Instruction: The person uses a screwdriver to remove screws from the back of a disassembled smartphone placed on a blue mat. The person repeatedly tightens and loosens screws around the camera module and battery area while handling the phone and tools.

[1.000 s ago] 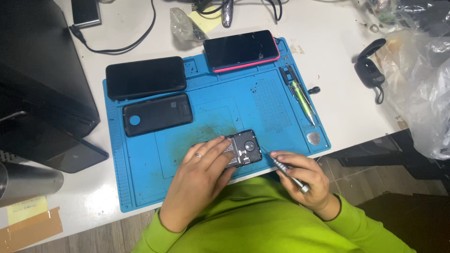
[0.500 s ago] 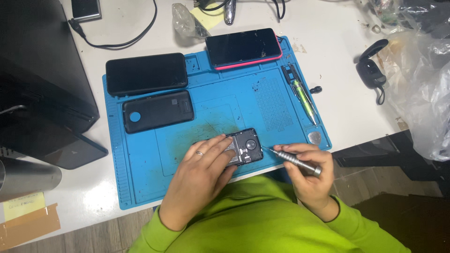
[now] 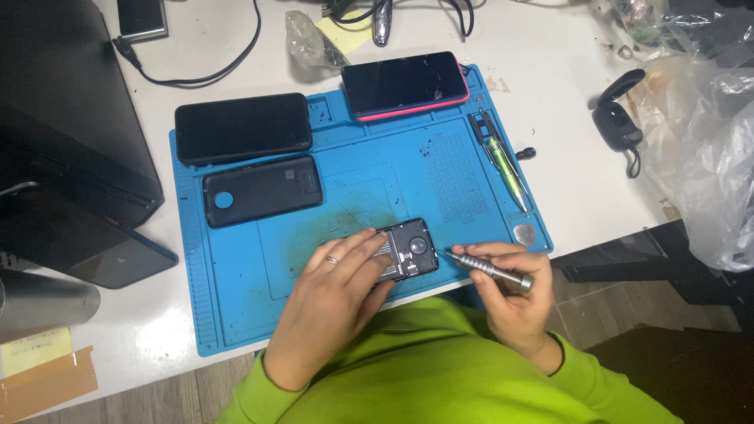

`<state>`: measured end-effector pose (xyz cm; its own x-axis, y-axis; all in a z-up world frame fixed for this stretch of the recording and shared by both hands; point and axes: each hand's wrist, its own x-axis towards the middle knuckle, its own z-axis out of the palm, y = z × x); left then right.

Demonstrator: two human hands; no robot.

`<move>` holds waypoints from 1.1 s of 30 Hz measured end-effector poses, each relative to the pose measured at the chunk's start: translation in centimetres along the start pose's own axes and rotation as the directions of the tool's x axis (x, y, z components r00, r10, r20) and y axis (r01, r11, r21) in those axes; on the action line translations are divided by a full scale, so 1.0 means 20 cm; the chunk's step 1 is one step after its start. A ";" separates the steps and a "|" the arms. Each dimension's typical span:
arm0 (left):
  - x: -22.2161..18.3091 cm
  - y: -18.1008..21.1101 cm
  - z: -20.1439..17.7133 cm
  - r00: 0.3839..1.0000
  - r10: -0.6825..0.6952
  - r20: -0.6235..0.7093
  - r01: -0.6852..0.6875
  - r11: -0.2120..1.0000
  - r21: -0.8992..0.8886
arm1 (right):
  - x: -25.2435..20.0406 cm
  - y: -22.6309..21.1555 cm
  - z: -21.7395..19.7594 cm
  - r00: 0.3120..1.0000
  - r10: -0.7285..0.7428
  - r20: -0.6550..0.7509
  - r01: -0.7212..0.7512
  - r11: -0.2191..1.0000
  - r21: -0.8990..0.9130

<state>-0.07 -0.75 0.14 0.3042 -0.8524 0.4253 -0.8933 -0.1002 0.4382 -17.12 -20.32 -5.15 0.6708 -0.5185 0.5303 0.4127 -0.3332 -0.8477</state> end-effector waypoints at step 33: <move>0.17 0.07 0.09 0.986 0.144 0.081 -0.151 0.984 0.093 | -0.01 -0.01 0.01 0.999 0.023 -0.025 -0.024 0.999 -0.032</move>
<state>-0.92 -4.77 0.84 0.1446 -0.8966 0.4186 -0.9559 -0.0173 0.2931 -17.18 -19.90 -5.05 0.6647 -0.5457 0.5103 0.3763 -0.3456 -0.8596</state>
